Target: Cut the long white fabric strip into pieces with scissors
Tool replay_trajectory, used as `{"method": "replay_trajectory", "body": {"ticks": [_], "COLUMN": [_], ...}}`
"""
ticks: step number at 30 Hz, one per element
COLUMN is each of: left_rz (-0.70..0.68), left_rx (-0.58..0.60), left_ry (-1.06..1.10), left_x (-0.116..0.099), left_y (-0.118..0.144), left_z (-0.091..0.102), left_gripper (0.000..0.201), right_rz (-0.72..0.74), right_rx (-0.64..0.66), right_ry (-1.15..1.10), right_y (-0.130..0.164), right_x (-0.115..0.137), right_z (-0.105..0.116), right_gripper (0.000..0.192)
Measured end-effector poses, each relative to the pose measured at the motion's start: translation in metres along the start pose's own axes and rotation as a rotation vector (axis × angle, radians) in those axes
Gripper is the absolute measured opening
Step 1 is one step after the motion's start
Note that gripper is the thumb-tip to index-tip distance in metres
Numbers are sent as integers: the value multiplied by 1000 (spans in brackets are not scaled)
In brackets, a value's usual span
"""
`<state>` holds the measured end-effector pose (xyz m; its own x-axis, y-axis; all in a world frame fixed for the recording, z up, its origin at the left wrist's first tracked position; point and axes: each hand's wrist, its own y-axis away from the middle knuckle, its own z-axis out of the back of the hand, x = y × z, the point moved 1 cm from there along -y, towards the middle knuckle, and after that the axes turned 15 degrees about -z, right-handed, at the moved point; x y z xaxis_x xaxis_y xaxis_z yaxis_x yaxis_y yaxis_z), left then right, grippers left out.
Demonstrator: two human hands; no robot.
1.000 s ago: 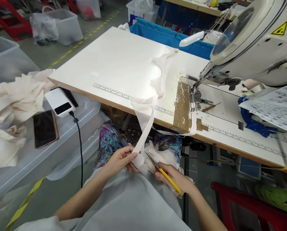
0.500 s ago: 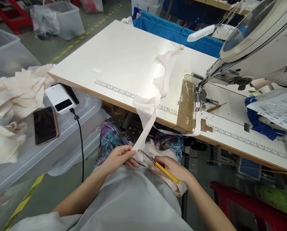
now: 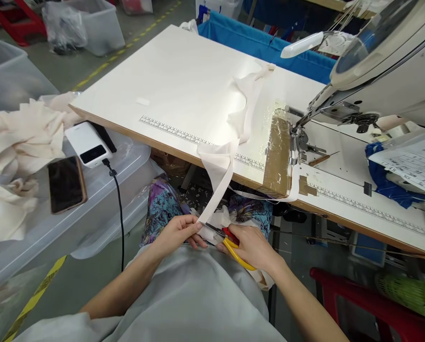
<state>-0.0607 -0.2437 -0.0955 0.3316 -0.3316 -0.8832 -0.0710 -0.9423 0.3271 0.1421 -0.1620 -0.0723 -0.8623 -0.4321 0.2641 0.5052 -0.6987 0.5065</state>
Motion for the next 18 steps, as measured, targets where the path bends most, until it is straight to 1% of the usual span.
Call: {"method": "replay_trajectory", "body": {"ticks": [6,9,13,15,16,17,18], "left_rz": [-8,0,16,2,-37,-101,-191], "left_rx": [9,22,43,70,61,19,-54], "left_ry": [21,33,10,-89,-189,-323,-477], "left_x": [3,3,4,3,0,-4,-10], "left_y": [-2,-3,-1,-1,-2,-5,-9], "left_z": [3,1,1,7,12,18,25], "left_gripper": [43,45,47,44,43,43,43], "right_rz": [-36,-12,9,-7,-19,-28,-38], "right_rx": [10,3,16,5,-12,-33,-58], "right_ry": [-7,7,-36,-60,-73,-91,-117], "right_y": [-1,-5,-10,-11,-10,-8,-4], "right_x": [-1,3,7,3,-1,-6,-12], "right_z": [-5,-3,-1,-4,-7,-12,-18], "right_gripper": [50,47,46,46,46,46,46]}}
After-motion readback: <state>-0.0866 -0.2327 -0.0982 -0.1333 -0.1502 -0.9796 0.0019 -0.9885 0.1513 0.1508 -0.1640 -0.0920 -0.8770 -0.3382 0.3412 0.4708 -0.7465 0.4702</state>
